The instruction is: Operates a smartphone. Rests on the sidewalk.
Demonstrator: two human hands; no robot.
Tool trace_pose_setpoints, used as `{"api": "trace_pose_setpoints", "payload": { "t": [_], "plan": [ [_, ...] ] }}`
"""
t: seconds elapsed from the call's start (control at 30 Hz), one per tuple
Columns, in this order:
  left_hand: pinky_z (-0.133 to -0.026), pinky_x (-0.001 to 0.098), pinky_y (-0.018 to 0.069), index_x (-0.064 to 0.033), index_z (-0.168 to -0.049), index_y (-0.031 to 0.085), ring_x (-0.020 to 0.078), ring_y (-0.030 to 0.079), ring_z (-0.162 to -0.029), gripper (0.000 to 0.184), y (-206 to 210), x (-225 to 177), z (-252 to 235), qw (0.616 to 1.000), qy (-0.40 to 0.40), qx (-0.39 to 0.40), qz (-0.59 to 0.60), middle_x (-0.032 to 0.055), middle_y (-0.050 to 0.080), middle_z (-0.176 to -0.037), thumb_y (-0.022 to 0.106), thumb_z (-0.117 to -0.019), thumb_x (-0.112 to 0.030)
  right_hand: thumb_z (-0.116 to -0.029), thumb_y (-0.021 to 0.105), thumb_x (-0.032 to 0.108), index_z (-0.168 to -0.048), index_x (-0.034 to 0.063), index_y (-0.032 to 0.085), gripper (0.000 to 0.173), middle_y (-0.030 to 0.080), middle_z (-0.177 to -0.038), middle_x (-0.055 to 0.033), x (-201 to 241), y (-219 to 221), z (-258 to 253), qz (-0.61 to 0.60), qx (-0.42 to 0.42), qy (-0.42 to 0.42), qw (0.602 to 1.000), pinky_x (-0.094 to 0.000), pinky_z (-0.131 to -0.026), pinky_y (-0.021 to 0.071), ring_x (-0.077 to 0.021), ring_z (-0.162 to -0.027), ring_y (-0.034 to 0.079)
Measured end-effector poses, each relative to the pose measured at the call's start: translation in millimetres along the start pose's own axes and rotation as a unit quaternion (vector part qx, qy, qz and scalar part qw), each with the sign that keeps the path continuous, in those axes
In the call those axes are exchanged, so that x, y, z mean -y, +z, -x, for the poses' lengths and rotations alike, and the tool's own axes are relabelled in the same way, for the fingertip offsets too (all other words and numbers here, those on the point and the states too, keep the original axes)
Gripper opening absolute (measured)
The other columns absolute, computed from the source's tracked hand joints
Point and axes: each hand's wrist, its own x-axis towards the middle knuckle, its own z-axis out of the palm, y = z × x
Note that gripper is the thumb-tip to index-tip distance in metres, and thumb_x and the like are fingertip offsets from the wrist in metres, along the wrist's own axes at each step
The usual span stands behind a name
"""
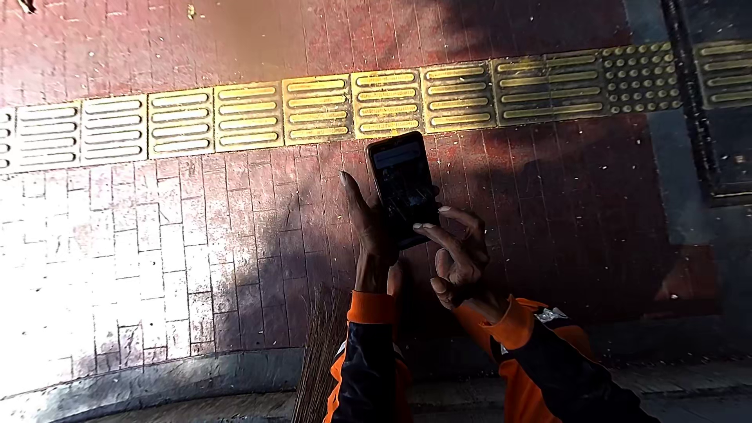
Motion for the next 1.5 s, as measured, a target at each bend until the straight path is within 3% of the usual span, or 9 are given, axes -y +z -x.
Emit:
{"api": "trace_pose_setpoints", "payload": {
  "t": [0.17,0.47,0.7,0.87,1.13,1.5],
  "plan": [
    [-0.07,0.0405,0.0625,-0.0241,-0.122,0.068,0.0196,0.074,-0.09,0.11,-1.6,0.6,-0.8,1.0,0.007,0.017,0.002,0.0075,0.075,-0.106,-0.003,-0.0774,-0.095,-0.1005,0.028,0.069,-0.116,0.0069,0.07,0.077,0.074,-0.116,-0.0092,-2.6,1.0,-0.8,0.038,0.027,-0.011,0.999,-0.0443,-0.114,0.0325,-0.0288,-0.131,0.052],
    [-0.069,0.0414,0.0625,-0.0266,-0.124,0.067,0.0205,0.074,-0.091,0.111,-3.9,1.6,1.5,0.999,-0.002,0.035,0.002,0.0076,0.075,-0.108,-0.004,-0.0755,-0.096,-0.1019,0.023,0.069,-0.121,0.0086,0.068,0.078,0.065,-0.128,-0.013,-2.5,-4.6,-3.7,0.05,0.006,0.0,0.999,-0.0425,-0.113,0.0351,-0.0275,-0.132,0.048],
    [-0.068,0.0414,0.0621,-0.0253,-0.12,0.069,0.0204,0.074,-0.088,0.111,-1.4,1.1,2.8,1.0,-0.005,0.026,-0.003,0.0077,0.075,-0.106,-0.004,-0.0757,-0.096,-0.1022,0.024,0.068,-0.117,0.0073,0.069,0.077,0.068,-0.123,-0.013,-3.5,-4.8,-4.9,0.05,0.0,-0.004,0.999,-0.041,-0.112,0.037,-0.0273,-0.131,0.05],
    [-0.068,0.0441,0.0624,-0.0247,-0.12,0.069,0.0226,0.074,-0.089,0.111,-1.6,1.5,2.0,1.0,-0.002,0.004,-0.009,0.0087,0.075,-0.106,-0.004,-0.0758,-0.096,-0.1029,0.025,0.066,-0.119,0.0094,0.068,0.073,0.071,-0.121,-0.0081,-3.4,-4.5,-4.9,0.05,0.001,-0.006,0.999,-0.0412,-0.114,0.0338,-0.0257,-0.133,0.05],
    [-0.069,0.0426,0.0624,-0.0255,-0.122,0.068,0.0214,0.074,-0.091,0.109,0.4,-0.1,0.9,1.0,-0.003,0.01,0.003,0.0079,0.075,-0.107,-0.001,-0.0765,-0.096,-0.1025,0.024,0.068,-0.121,0.0086,0.069,0.077,0.066,-0.128,-0.0128,-3.5,-3.0,-3.4,0.041,-0.001,-0.002,0.999,-0.0422,-0.112,0.0366,-0.0272,-0.133,0.048],
    [-0.07,0.041,0.0625,-0.023,-0.123,0.068,0.0202,0.074,-0.091,0.109,-0.7,1.1,-1.2,1.0,0.006,0.011,0.006,0.008,0.075,-0.106,-0.001,-0.0785,-0.095,-0.1015,0.027,0.067,-0.122,0.0075,0.07,0.076,0.069,-0.126,-0.0118,-3.6,-0.8,-3.4,0.052,0.024,-0.014,0.998,-0.0453,-0.113,0.0334,-0.03,-0.134,0.049]
  ]
}}
